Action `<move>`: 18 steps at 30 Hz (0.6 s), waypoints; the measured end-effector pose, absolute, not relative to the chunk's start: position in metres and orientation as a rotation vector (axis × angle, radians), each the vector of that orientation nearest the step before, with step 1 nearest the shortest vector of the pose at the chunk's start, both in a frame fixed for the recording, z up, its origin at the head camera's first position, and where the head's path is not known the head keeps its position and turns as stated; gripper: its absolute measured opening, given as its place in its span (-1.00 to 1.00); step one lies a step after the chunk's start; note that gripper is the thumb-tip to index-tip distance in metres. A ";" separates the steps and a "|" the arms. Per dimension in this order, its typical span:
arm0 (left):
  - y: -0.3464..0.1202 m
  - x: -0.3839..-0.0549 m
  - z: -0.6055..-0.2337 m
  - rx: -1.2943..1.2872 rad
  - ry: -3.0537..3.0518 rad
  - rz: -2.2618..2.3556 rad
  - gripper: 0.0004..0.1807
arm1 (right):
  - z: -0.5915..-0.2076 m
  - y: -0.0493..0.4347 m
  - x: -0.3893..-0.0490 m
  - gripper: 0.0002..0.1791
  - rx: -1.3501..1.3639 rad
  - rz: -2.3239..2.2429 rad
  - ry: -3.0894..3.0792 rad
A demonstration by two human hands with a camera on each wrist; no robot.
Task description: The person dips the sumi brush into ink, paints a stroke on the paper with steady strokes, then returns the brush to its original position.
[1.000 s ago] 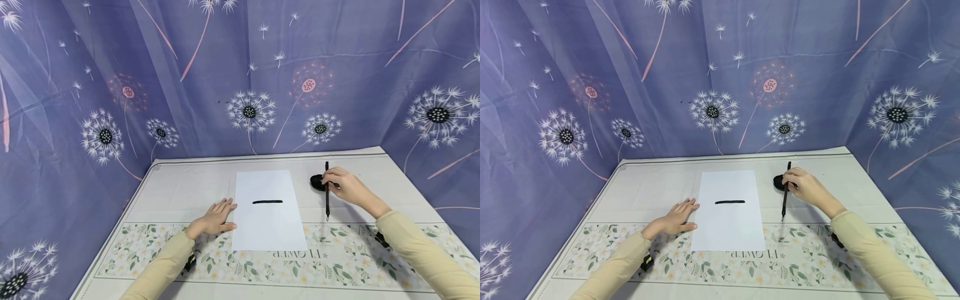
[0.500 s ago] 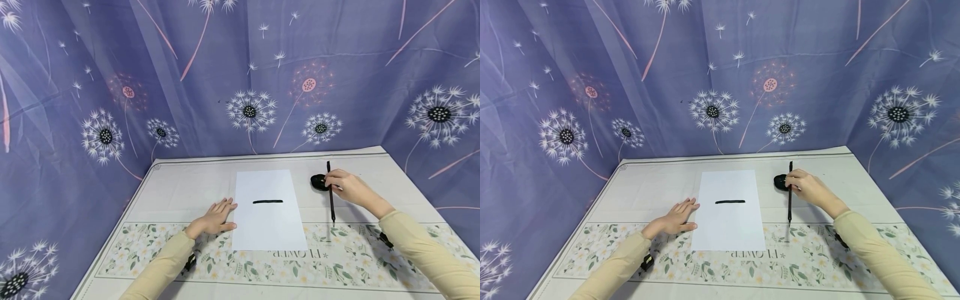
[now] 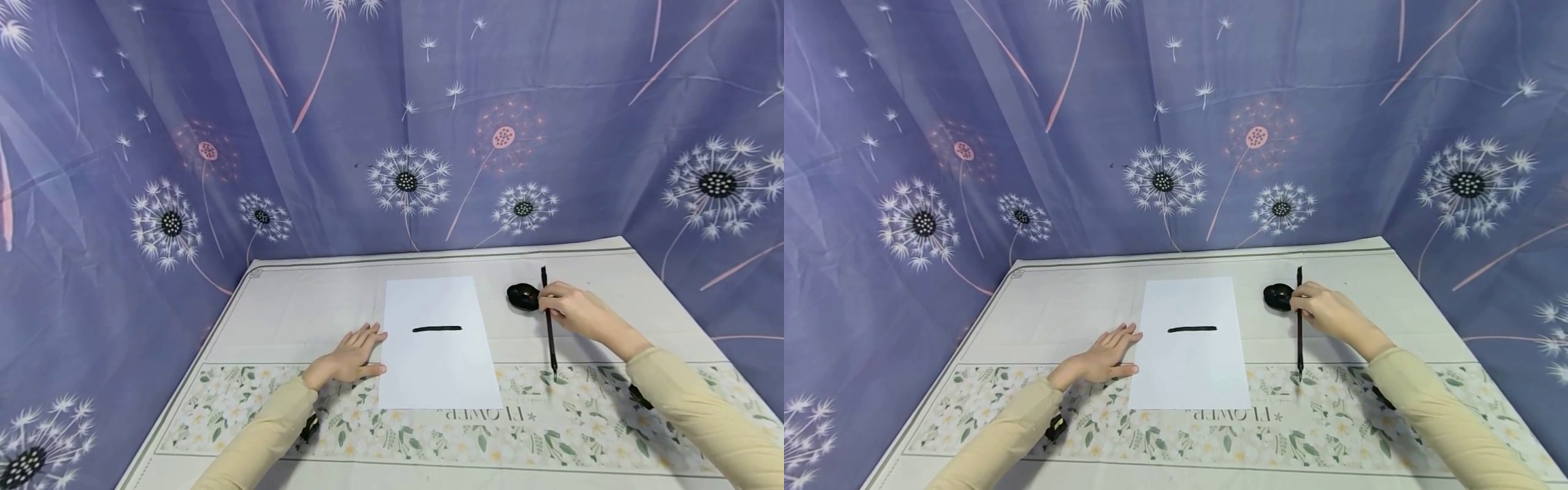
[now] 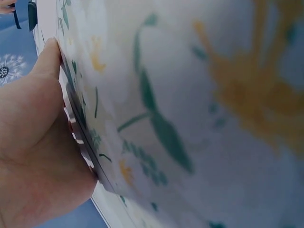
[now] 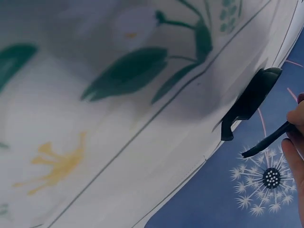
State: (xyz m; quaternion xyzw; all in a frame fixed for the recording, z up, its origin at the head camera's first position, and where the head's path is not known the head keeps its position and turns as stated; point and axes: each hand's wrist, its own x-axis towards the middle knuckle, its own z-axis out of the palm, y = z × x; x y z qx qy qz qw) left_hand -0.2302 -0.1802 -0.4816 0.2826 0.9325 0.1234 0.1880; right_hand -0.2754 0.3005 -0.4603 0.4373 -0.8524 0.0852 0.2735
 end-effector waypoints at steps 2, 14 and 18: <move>-0.179 -0.230 -0.481 0.787 2.619 0.338 -0.23 | -0.461 0.302 -0.274 -0.62 1.184 0.224 -2.291; -0.179 -0.229 -0.480 0.783 2.619 0.317 -0.22 | -0.469 0.308 -0.270 -0.61 1.256 0.158 -2.282; -0.178 -0.229 -0.479 0.780 2.622 0.312 -0.22 | -0.470 0.308 -0.268 -0.58 1.263 0.152 -2.277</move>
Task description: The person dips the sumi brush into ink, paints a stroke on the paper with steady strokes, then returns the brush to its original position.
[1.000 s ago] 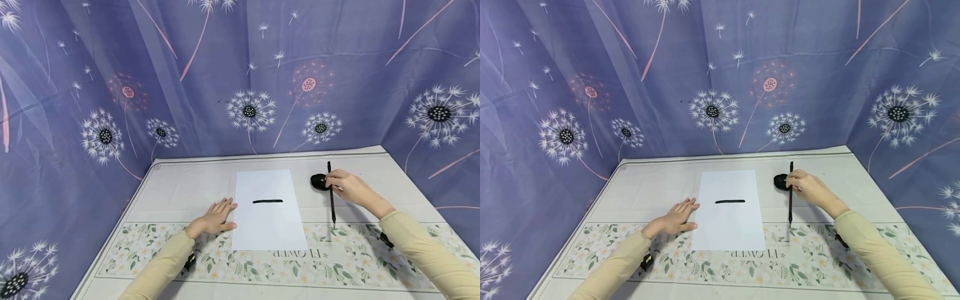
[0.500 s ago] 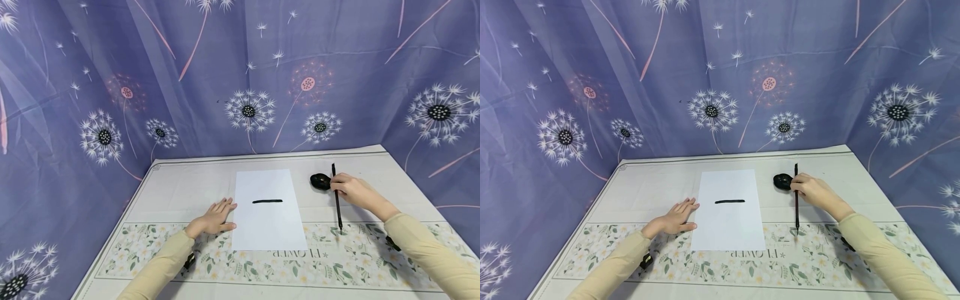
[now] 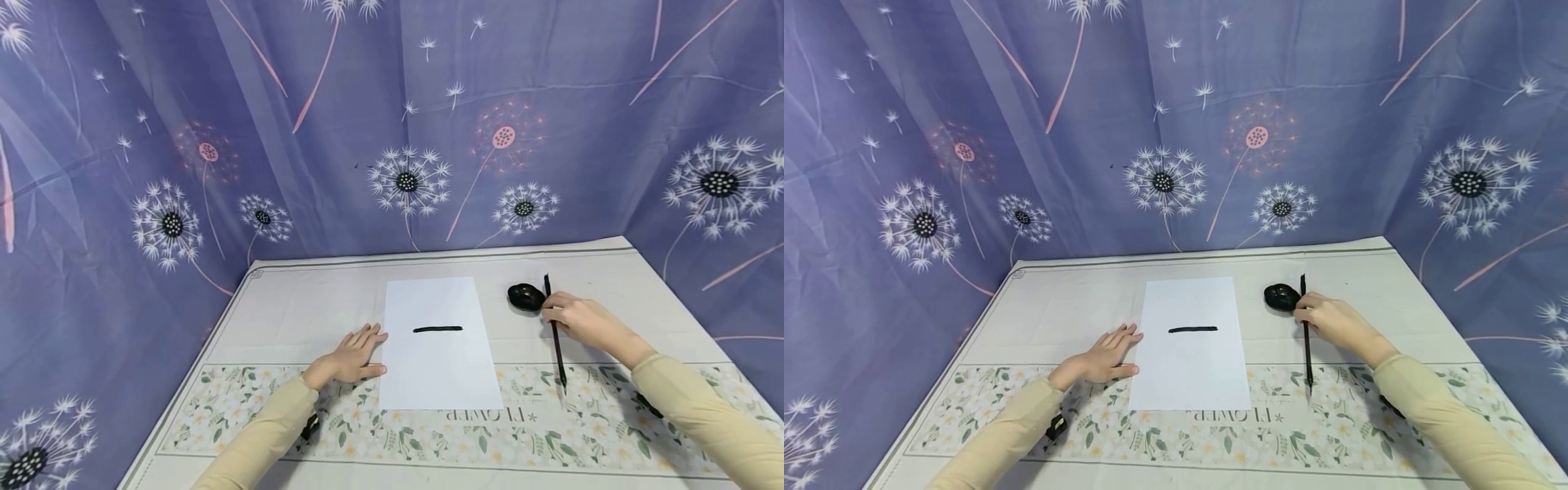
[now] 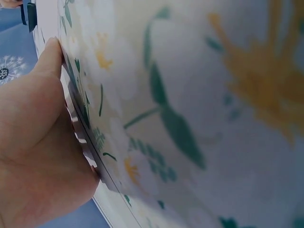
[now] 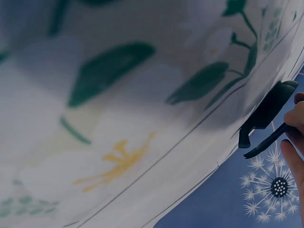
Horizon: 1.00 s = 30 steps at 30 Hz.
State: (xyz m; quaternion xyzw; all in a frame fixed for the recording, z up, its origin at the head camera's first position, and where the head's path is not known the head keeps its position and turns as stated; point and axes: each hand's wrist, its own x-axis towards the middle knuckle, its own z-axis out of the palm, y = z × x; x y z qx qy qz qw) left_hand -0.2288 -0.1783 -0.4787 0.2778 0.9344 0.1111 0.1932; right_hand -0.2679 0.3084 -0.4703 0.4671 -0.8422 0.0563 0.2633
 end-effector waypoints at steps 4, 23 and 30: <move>-0.178 -0.228 -0.477 0.771 2.622 0.300 -0.23 | -0.471 0.309 -0.265 -0.57 1.264 0.127 -2.291; -0.181 -0.231 -0.485 0.806 2.637 0.318 -0.22 | -0.483 0.311 -0.261 -0.57 1.259 0.039 -2.384; -0.179 -0.230 -0.479 0.802 2.632 0.289 -0.23 | -0.485 0.312 -0.262 -0.56 1.260 0.076 -2.387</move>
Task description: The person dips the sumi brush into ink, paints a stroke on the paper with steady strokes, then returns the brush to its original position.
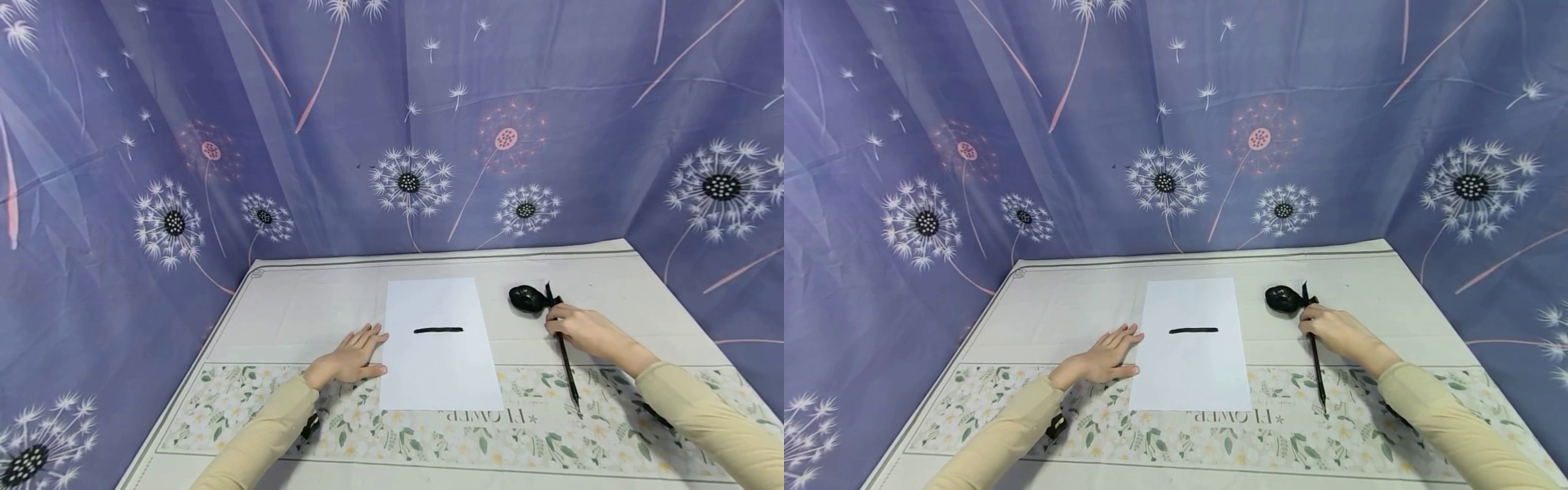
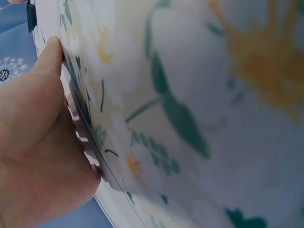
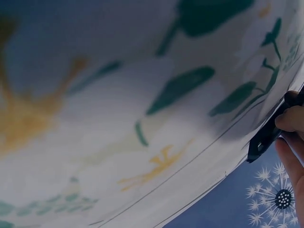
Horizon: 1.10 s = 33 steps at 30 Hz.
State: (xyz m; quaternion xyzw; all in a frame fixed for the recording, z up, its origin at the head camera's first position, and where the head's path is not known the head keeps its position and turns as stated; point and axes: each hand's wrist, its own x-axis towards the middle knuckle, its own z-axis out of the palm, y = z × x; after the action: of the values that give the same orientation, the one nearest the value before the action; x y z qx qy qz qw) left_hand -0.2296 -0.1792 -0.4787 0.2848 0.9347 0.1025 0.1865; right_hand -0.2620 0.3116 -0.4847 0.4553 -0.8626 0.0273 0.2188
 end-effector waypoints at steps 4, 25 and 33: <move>-0.178 -0.230 -0.475 0.789 2.624 0.282 -0.22 | -0.482 0.311 -0.261 -0.60 1.237 0.085 -2.431; -0.180 -0.234 -0.472 0.791 2.589 0.441 -0.20 | -0.474 0.308 -0.255 -0.70 1.081 0.218 -2.589; -0.186 -0.237 -0.470 0.811 2.565 0.611 -0.30 | -0.465 0.303 -0.261 -0.70 1.048 0.406 -2.561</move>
State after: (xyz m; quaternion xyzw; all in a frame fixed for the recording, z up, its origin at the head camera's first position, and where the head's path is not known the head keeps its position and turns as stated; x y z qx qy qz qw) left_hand -0.2368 -0.1862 -0.4699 0.2886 0.9128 0.2174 0.1905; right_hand -0.2609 0.3026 -0.4645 0.3692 -0.9021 0.1430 0.1714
